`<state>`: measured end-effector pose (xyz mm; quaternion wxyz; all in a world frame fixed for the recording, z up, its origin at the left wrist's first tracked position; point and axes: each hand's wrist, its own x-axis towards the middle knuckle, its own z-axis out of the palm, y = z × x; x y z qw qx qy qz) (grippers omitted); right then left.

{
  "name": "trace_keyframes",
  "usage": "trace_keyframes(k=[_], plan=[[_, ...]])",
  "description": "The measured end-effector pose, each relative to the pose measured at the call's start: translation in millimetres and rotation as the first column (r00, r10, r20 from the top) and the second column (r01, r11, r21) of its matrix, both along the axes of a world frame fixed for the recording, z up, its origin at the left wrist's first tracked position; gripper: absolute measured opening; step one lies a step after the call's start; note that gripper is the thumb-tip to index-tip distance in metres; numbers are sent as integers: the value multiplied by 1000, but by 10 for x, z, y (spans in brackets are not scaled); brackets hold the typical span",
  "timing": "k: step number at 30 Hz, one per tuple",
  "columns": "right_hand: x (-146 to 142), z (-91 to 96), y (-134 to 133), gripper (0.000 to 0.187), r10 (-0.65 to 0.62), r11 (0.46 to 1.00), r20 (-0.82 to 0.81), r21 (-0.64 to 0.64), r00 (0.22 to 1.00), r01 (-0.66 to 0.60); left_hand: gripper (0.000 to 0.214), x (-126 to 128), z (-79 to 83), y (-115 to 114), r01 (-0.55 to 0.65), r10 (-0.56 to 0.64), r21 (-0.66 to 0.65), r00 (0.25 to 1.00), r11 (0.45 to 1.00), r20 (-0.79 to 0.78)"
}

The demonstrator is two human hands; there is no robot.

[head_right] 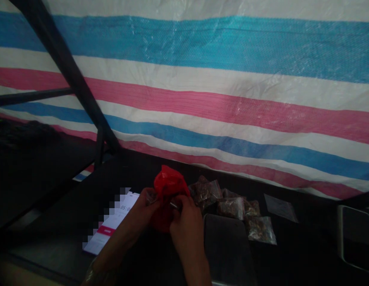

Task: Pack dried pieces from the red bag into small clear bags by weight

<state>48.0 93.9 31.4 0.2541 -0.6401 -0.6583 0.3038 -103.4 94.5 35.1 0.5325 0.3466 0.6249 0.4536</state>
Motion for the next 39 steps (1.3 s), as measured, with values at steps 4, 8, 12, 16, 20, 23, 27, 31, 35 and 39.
trace_keyframes(k=[4,8,12,16,20,23,27,31,35,39], plan=[[50,64,6,41,20,999,179,38,984,-27,33,-1,-1,-15,37,-37,4,996,999,79],[161,137,-24,48,81,997,361,-45,929,-69,36,-74,22,-23,-23,24,-3,998,1000,54],[241,286,-162,44,146,983,432,-166,890,-81,47,-158,61,-35,-85,86,-26,996,996,30],[248,457,-303,44,164,964,410,-258,897,-59,49,-172,160,-79,-87,82,-24,985,996,-151],[162,525,-290,50,164,967,488,-251,857,-42,39,-143,245,-126,-13,22,25,934,1000,-358],[89,502,-222,56,239,946,552,-317,799,-65,32,-108,232,-164,74,-68,-3,896,997,-439],[73,452,-170,61,254,949,575,-303,778,-86,34,-20,187,-221,217,-203,-6,902,976,-380],[143,428,-180,59,243,958,545,-266,802,-110,34,64,179,-218,267,-242,50,927,962,-286],[213,411,-191,60,247,960,540,-249,805,-127,33,34,180,-179,182,-134,113,930,977,-342],[197,388,-175,65,253,956,550,-270,796,-117,27,-32,221,-174,132,-22,218,894,967,-447]])
